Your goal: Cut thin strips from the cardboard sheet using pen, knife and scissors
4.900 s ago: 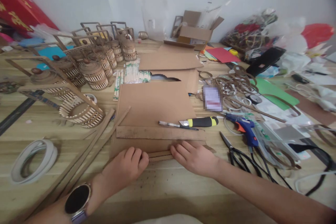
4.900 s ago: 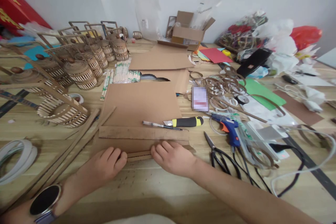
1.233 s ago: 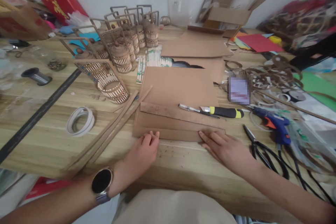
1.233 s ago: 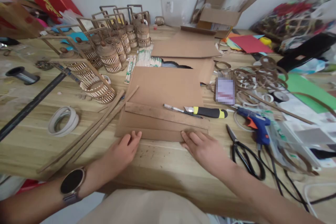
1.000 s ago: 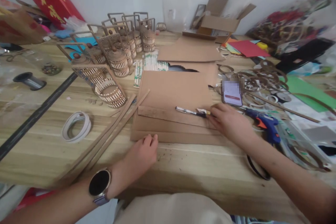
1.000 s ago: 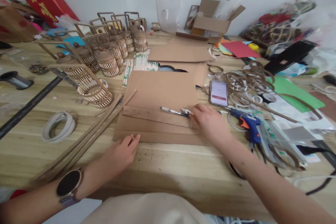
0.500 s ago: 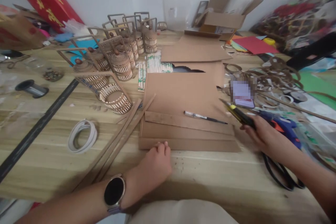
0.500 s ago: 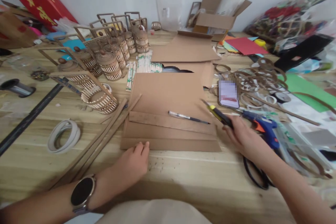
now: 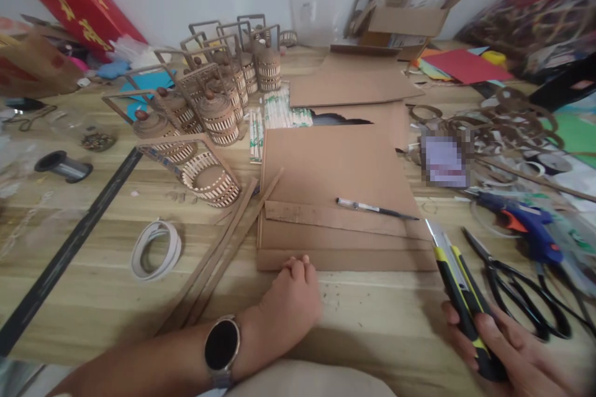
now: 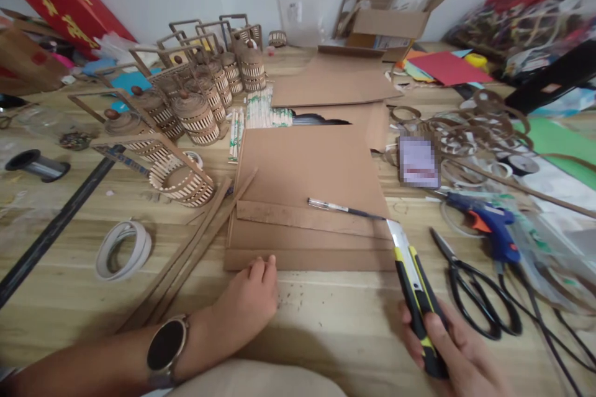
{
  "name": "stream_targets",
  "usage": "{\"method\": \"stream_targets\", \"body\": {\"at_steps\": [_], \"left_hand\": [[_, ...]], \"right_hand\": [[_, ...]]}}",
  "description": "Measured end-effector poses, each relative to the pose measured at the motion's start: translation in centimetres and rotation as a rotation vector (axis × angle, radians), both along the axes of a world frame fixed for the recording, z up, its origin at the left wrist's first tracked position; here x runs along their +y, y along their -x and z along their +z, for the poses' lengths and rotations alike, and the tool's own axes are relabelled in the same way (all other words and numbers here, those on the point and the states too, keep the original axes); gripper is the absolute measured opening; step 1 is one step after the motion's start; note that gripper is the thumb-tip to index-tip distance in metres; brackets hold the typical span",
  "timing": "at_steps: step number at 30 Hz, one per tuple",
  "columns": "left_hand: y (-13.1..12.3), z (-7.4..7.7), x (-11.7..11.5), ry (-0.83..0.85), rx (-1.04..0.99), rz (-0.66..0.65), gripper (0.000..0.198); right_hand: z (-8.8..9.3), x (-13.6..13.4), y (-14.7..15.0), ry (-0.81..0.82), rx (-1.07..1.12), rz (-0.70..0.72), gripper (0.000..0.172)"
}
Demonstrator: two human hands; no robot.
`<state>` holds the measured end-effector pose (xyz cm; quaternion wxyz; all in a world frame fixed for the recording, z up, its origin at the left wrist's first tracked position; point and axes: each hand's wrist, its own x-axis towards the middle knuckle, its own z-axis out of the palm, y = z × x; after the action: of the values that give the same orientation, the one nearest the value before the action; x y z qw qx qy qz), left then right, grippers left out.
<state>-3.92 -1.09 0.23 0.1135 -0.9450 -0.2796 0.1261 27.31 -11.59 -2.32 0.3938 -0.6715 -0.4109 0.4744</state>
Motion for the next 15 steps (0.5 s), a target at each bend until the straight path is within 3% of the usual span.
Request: {"method": "stream_targets", "body": {"at_steps": [5, 8, 13, 15], "left_hand": [[0.1, 0.0, -0.1, 0.051, 0.047, 0.008, 0.031], [0.0, -0.1, -0.3, 0.015, 0.006, 0.032, 0.031], [2.2, 1.1, -0.1, 0.000, -0.172, 0.179, 0.039], [4.4, 1.6, -0.3, -0.096, -0.235, 0.336, 0.037]], "right_hand": [[0.4, -1.2, -0.4, 0.142, 0.075, -0.111, 0.048], [0.9, -0.7, -0.4, 0.129, -0.034, -0.114, 0.051], [2.0, 2.3, 0.8, 0.016, -0.150, 0.061, 0.047], [2.1, 3.4, 1.1, 0.011, -0.124, 0.148, 0.047]]}}
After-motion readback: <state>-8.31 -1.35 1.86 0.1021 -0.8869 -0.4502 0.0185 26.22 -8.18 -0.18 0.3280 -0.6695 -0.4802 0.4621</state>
